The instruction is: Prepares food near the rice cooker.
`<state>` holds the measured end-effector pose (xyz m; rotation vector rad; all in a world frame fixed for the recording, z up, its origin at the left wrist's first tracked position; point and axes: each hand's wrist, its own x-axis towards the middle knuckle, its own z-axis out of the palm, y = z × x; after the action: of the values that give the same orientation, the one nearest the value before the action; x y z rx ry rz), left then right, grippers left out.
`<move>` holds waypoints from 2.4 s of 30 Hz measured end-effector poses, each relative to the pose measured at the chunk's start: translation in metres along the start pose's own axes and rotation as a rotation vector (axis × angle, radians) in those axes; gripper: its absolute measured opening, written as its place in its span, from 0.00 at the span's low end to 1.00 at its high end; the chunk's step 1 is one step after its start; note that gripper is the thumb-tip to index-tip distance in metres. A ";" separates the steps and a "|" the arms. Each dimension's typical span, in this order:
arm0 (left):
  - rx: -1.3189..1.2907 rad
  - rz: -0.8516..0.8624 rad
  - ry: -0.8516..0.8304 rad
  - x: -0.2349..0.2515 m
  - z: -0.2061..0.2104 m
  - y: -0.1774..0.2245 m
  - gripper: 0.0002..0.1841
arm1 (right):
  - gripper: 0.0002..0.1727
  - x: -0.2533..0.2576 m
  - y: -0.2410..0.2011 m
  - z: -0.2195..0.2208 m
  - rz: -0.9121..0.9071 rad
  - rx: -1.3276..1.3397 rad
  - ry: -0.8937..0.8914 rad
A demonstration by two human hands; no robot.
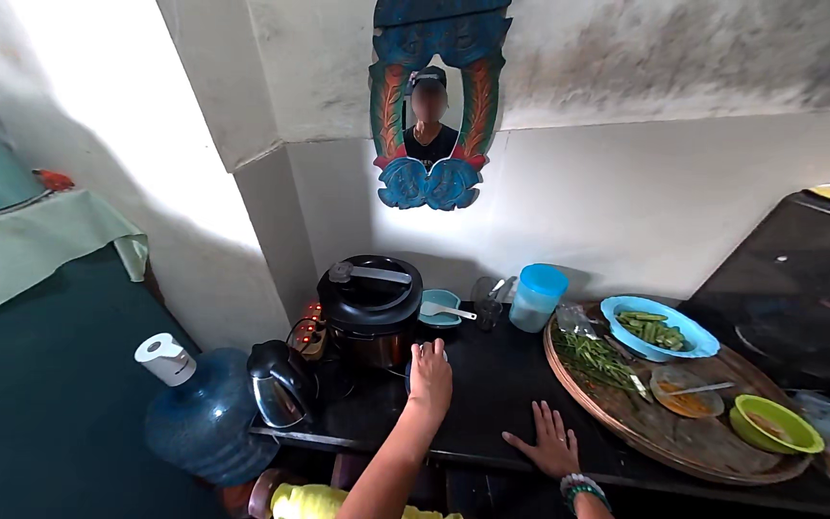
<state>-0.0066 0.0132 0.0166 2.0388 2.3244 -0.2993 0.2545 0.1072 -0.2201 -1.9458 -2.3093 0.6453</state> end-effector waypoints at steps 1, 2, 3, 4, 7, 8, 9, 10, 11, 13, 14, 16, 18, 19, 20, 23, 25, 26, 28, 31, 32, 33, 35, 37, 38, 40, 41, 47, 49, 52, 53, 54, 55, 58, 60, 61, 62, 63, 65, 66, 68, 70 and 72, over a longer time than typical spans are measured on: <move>-0.001 0.001 -0.003 0.000 0.000 0.000 0.18 | 0.76 0.000 0.000 0.000 0.001 -0.001 -0.002; -0.005 0.001 -0.001 0.000 0.000 0.000 0.18 | 0.76 0.000 0.000 0.000 0.001 0.000 -0.001; -0.009 0.000 0.001 0.000 0.000 0.000 0.18 | 0.76 0.000 0.000 0.000 -0.001 0.000 0.002; -0.010 0.000 0.005 0.000 0.000 0.000 0.17 | 0.76 0.000 0.001 0.000 -0.003 -0.001 0.002; 0.004 0.003 0.005 0.000 0.001 0.000 0.17 | 0.76 0.000 0.000 0.001 -0.004 -0.004 0.006; 0.006 0.006 -0.001 0.000 0.001 0.000 0.17 | 0.76 0.000 0.000 0.001 -0.001 -0.006 0.002; 0.007 0.007 -0.003 0.001 0.001 -0.001 0.17 | 0.76 0.000 0.000 0.000 0.003 -0.009 -0.001; 0.006 0.007 -0.003 0.001 0.001 -0.001 0.17 | 0.76 0.000 0.000 0.000 0.002 -0.011 -0.001; 0.000 0.010 0.001 0.000 0.001 -0.001 0.17 | 0.76 -0.001 0.000 0.000 -0.001 -0.008 -0.001; -0.028 0.013 0.000 -0.001 -0.001 -0.001 0.17 | 0.75 -0.002 -0.001 -0.001 -0.015 0.007 -0.001; -0.035 0.012 -0.001 -0.001 -0.001 -0.001 0.17 | 0.75 -0.002 -0.001 -0.001 -0.016 0.010 0.001; -0.031 0.006 -0.002 -0.001 -0.001 -0.001 0.17 | 0.75 -0.001 0.000 -0.001 -0.010 0.004 0.001; -0.022 0.004 -0.007 -0.001 -0.002 -0.001 0.17 | 0.76 -0.001 0.000 0.001 -0.009 -0.005 0.009; -0.021 0.005 -0.007 -0.001 -0.002 -0.001 0.17 | 0.76 -0.001 0.000 0.001 -0.006 -0.008 0.005; -0.019 0.008 -0.008 -0.002 -0.002 -0.001 0.17 | 0.76 -0.001 0.000 0.000 -0.004 -0.008 -0.001; -0.014 0.009 -0.011 -0.001 -0.002 -0.001 0.17 | 0.76 0.000 0.000 0.000 0.000 -0.006 -0.004; -0.004 0.011 -0.012 -0.001 -0.001 -0.001 0.17 | 0.76 -0.001 -0.001 0.000 -0.001 -0.008 -0.001; -0.002 0.012 -0.013 -0.001 -0.001 -0.001 0.17 | 0.76 -0.002 -0.001 -0.001 0.000 -0.008 -0.002; -0.002 0.016 -0.010 -0.002 -0.001 -0.001 0.17 | 0.75 -0.002 0.000 0.000 -0.006 0.000 0.003; 0.007 0.015 -0.018 -0.001 -0.002 -0.001 0.18 | 0.75 -0.001 0.001 0.001 -0.007 -0.001 0.003; 0.010 0.017 -0.017 -0.001 -0.003 -0.001 0.18 | 0.75 -0.001 0.001 0.001 -0.007 0.000 0.006; 0.010 0.019 -0.023 -0.001 -0.003 -0.001 0.18 | 0.75 -0.001 0.002 0.002 -0.009 0.003 0.010; 0.002 0.025 -0.027 -0.001 -0.003 -0.001 0.17 | 0.75 0.000 0.002 0.003 -0.011 -0.003 0.012; 0.005 0.024 -0.023 -0.001 -0.003 0.000 0.18 | 0.75 0.001 0.002 0.003 -0.011 -0.009 0.010; 0.007 0.022 -0.019 -0.001 -0.003 0.000 0.18 | 0.75 0.001 0.002 0.003 -0.010 -0.011 0.009; 0.014 0.020 -0.016 -0.001 -0.002 0.000 0.17 | 0.75 0.001 0.002 0.003 -0.010 0.001 0.011; 0.011 0.022 -0.017 -0.001 -0.003 -0.001 0.17 | 0.75 0.000 0.002 0.002 -0.011 0.005 0.013; -0.021 0.018 -0.002 -0.003 -0.004 -0.001 0.18 | 0.74 -0.003 -0.002 -0.003 -0.015 0.009 -0.001; -0.015 0.018 -0.005 -0.002 -0.002 -0.001 0.18 | 0.75 -0.002 -0.002 -0.002 -0.012 0.002 0.002; -0.017 0.014 0.011 -0.001 0.000 -0.001 0.17 | 0.75 0.000 -0.001 -0.001 -0.012 -0.008 -0.001; -0.015 0.012 0.012 -0.001 -0.001 -0.001 0.17 | 0.75 0.001 0.000 0.000 -0.013 -0.008 0.003; -0.013 0.012 0.012 -0.001 -0.001 -0.001 0.17 | 0.75 0.001 0.000 0.001 -0.015 -0.003 0.010; -0.013 0.013 0.007 -0.002 -0.002 -0.001 0.17 | 0.76 0.000 0.000 0.000 -0.013 -0.005 0.008; -0.012 0.014 0.002 -0.001 -0.001 -0.001 0.17 | 0.76 -0.002 -0.002 -0.002 -0.010 -0.002 0.001; -0.016 0.015 0.001 0.000 0.000 -0.001 0.17 | 0.76 -0.002 -0.002 -0.002 -0.014 0.008 0.008; -0.018 0.018 -0.004 0.000 0.000 -0.002 0.17 | 0.76 -0.001 0.000 0.001 -0.021 0.006 0.023; -0.020 0.019 -0.008 0.000 -0.001 -0.002 0.17 | 0.76 0.001 0.002 0.004 -0.029 0.010 0.038; -0.020 0.019 -0.011 0.000 -0.001 -0.002 0.17 | 0.76 0.003 0.004 0.006 -0.034 0.014 0.049; -0.021 0.017 -0.012 0.000 -0.002 -0.002 0.17 | 0.76 0.003 0.007 0.009 -0.045 0.021 0.058; -0.021 0.017 -0.008 0.000 -0.002 -0.002 0.17 | 0.76 0.003 0.006 0.008 -0.048 0.019 0.059; -0.019 0.016 -0.006 0.000 -0.001 -0.002 0.17 | 0.75 0.001 0.006 0.008 -0.059 0.011 0.067; -0.033 0.013 0.000 0.000 0.000 -0.003 0.17 | 0.75 -0.001 0.006 0.007 -0.067 0.008 0.065; -0.070 0.012 0.020 -0.001 0.001 -0.004 0.17 | 0.75 -0.002 0.005 0.004 -0.083 0.014 0.080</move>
<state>-0.0100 0.0119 0.0164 2.0321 2.2984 -0.1953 0.2580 0.1045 -0.2254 -1.8236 -2.3170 0.5646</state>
